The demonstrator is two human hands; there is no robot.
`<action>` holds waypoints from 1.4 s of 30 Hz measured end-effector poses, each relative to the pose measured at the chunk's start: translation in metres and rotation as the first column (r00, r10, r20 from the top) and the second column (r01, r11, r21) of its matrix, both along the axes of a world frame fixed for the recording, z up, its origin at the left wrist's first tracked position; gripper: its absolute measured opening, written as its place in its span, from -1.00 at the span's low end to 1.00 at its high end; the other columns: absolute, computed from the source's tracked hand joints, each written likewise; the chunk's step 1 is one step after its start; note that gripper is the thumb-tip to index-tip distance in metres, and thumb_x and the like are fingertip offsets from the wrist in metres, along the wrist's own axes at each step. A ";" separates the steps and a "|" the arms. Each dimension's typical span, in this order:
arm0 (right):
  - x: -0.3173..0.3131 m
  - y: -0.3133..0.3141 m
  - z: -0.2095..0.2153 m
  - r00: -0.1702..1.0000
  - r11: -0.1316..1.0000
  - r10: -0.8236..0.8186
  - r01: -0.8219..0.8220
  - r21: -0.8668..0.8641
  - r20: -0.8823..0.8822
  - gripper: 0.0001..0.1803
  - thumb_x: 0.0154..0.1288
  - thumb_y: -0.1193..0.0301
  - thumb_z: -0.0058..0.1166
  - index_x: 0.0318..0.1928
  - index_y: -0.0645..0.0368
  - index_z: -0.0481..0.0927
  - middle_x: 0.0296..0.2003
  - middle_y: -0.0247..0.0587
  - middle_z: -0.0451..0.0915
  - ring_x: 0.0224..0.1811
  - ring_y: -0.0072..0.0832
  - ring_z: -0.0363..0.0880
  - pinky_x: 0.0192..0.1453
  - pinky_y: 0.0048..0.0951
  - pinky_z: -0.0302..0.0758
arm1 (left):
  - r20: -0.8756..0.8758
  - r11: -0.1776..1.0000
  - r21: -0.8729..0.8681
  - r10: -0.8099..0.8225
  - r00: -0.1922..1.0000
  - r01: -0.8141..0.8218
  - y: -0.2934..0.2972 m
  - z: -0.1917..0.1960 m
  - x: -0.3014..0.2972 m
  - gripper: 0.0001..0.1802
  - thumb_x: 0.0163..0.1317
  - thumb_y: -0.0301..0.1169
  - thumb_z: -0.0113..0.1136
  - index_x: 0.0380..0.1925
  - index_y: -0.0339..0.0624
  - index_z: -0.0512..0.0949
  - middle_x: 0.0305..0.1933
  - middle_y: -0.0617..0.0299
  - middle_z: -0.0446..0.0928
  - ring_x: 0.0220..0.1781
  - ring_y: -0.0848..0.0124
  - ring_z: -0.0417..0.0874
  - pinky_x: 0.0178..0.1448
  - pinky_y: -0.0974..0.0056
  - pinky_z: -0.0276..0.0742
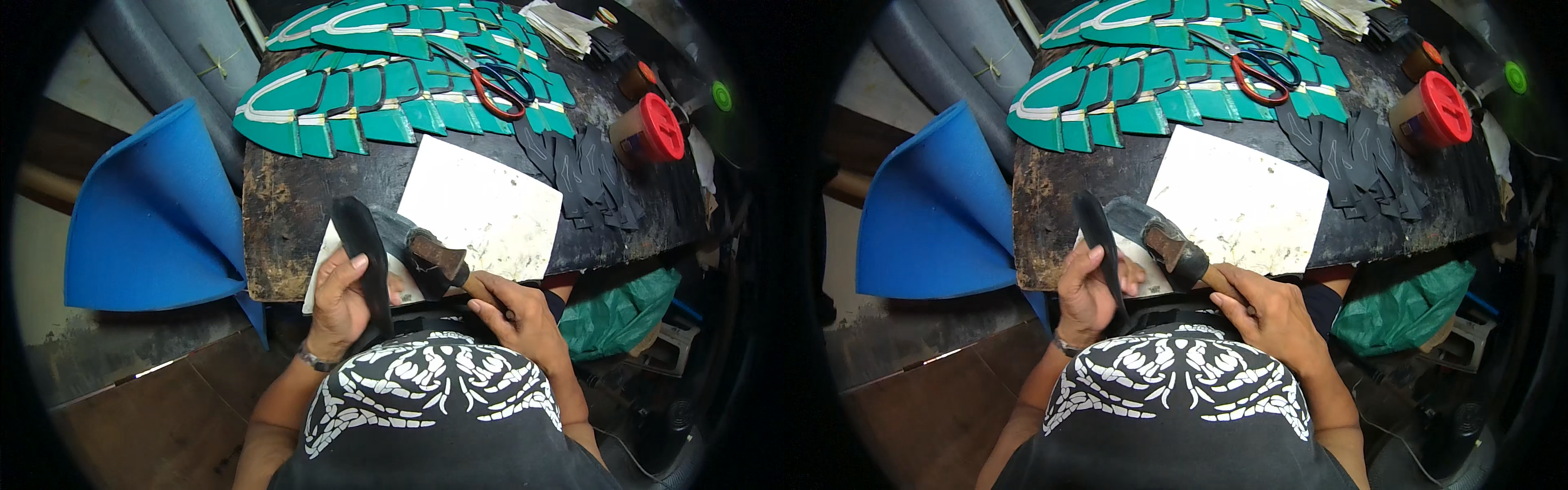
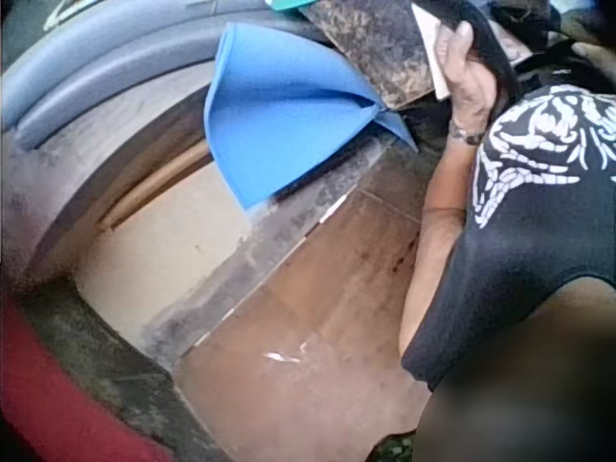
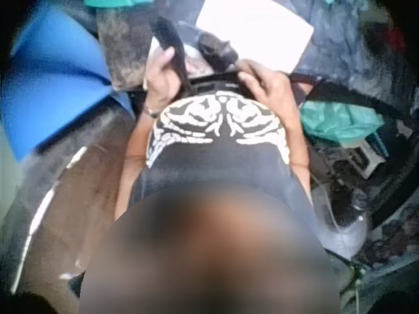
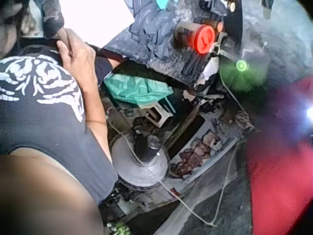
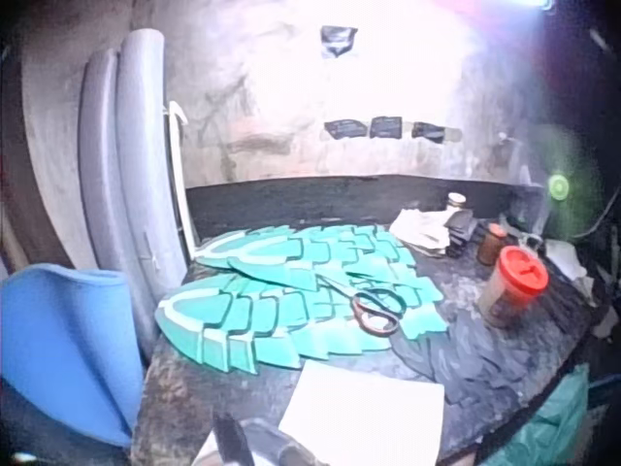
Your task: The person repeatedly hammers a small black rubber piece on a white board, then uses scissors to trim its edges. They continue this cycle of hammering and trimming on multiple rubber pieces, placing finished pieces aside on the table.
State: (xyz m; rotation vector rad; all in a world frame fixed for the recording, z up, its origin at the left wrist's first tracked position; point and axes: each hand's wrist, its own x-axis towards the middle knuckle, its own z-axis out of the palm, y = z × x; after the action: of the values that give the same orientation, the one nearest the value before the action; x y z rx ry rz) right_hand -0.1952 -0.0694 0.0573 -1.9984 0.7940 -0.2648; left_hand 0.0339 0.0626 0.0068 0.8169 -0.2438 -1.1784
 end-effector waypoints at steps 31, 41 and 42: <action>-0.080 0.009 -0.010 0.933 0.933 -0.356 0.358 -0.043 0.060 -0.58 0.39 0.57 0.25 0.22 0.43 0.59 -0.02 0.13 0.75 -0.01 -0.34 0.78 0.08 -0.42 0.63 | 0.989 0.983 0.109 -0.093 -0.113 0.145 -0.099 -0.008 -0.043 -0.69 0.26 -0.40 0.39 0.00 -0.15 0.66 -0.11 0.23 0.57 0.02 0.25 0.51 0.26 0.09 0.17; -0.072 0.006 -0.023 0.910 0.905 -0.396 0.410 -0.113 0.126 -0.58 0.39 0.54 0.27 0.20 0.49 0.58 -0.05 0.03 0.75 -0.07 -0.42 0.72 0.05 -0.46 0.57 | 0.925 0.986 0.045 0.020 -0.379 0.163 -0.090 -0.011 -0.048 -0.60 0.12 -0.52 0.37 0.02 -0.13 0.69 -0.09 0.26 0.56 -0.02 0.31 0.58 0.22 0.02 0.27; -0.072 0.006 -0.024 0.910 0.903 -0.397 0.411 -0.124 0.121 -0.57 0.39 0.54 0.27 0.20 0.49 0.57 -0.06 0.03 0.75 -0.07 -0.42 0.72 0.04 -0.47 0.57 | 0.919 0.985 0.049 0.019 -0.394 0.163 -0.090 -0.011 -0.048 -0.59 0.12 -0.52 0.36 0.03 -0.14 0.69 -0.08 0.25 0.56 -0.01 0.31 0.58 0.22 0.02 0.27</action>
State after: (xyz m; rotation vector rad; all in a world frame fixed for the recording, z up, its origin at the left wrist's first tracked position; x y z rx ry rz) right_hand -0.2669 -0.0636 0.0330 -1.9230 1.1559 -0.6713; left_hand -0.0145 -0.0270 -0.0039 1.6037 -1.9539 -0.0716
